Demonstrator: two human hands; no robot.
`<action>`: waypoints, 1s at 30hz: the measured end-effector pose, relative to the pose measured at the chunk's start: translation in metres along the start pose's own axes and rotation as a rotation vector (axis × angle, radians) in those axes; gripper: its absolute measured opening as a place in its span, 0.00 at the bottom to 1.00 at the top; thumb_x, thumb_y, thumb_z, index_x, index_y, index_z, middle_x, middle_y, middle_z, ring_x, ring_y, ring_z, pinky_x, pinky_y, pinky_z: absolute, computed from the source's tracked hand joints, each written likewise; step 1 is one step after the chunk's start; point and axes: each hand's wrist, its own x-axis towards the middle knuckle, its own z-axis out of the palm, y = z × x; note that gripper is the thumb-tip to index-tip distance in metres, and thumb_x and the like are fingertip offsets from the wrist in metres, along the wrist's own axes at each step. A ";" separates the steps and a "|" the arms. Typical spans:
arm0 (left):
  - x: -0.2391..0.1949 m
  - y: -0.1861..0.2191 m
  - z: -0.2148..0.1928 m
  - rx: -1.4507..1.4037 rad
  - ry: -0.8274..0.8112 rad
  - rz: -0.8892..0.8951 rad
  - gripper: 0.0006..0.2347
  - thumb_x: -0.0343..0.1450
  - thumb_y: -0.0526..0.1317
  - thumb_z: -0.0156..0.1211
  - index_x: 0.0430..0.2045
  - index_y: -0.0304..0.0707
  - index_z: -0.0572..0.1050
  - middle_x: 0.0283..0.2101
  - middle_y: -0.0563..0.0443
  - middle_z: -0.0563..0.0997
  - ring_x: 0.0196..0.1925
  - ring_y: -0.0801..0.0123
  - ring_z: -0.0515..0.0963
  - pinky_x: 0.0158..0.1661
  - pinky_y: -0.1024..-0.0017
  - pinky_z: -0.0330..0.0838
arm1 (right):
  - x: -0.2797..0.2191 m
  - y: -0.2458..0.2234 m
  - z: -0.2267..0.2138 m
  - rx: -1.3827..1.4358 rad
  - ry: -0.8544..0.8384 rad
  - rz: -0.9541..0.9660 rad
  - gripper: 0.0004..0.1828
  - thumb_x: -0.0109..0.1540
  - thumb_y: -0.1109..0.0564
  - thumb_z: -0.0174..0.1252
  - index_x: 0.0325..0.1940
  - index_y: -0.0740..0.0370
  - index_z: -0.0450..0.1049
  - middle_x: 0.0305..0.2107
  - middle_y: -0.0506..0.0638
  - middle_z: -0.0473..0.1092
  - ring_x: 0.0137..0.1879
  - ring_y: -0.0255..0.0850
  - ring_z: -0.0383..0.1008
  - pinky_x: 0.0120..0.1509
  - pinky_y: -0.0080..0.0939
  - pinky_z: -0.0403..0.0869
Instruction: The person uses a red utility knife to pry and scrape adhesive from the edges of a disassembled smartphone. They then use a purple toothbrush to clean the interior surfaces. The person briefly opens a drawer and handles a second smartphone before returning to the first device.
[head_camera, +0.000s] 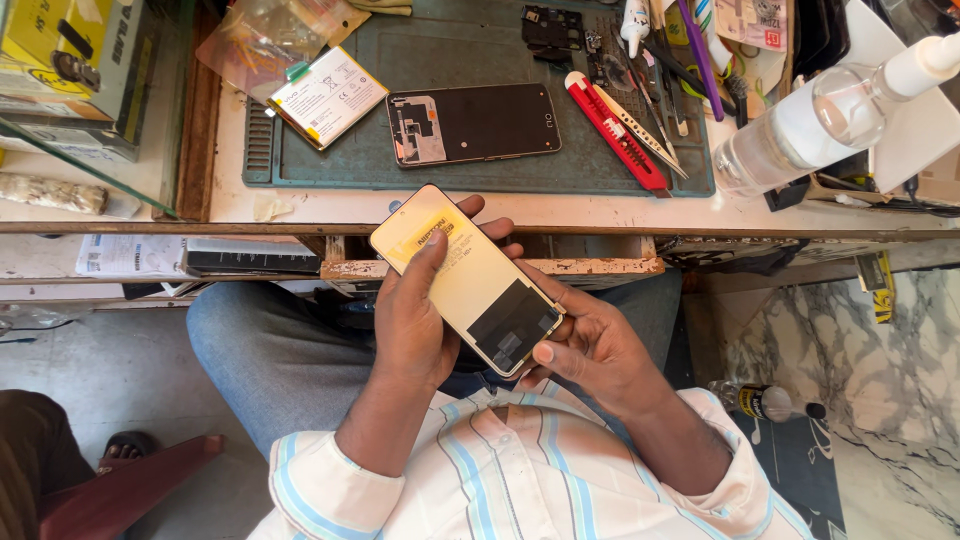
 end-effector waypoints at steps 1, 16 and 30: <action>0.000 0.000 0.000 0.005 -0.002 0.002 0.22 0.79 0.43 0.42 0.65 0.24 0.63 0.53 0.28 0.79 0.54 0.47 0.82 0.55 0.57 0.78 | 0.000 0.001 0.000 0.007 0.002 0.000 0.45 0.65 0.58 0.61 0.82 0.69 0.47 0.50 0.58 0.75 0.48 0.38 0.80 0.48 0.39 0.82; 0.000 -0.004 -0.002 0.032 0.014 0.043 0.21 0.79 0.42 0.41 0.64 0.25 0.63 0.54 0.29 0.78 0.53 0.48 0.81 0.53 0.57 0.78 | 0.001 0.003 -0.005 0.056 -0.004 -0.015 0.43 0.66 0.57 0.59 0.81 0.70 0.49 0.51 0.60 0.75 0.48 0.40 0.80 0.48 0.41 0.82; -0.001 -0.004 -0.001 0.050 0.037 0.043 0.22 0.78 0.42 0.40 0.65 0.25 0.63 0.53 0.29 0.79 0.54 0.49 0.81 0.54 0.58 0.78 | 0.001 0.003 -0.006 0.025 0.000 -0.011 0.44 0.65 0.56 0.60 0.80 0.71 0.49 0.51 0.59 0.75 0.49 0.40 0.80 0.48 0.41 0.82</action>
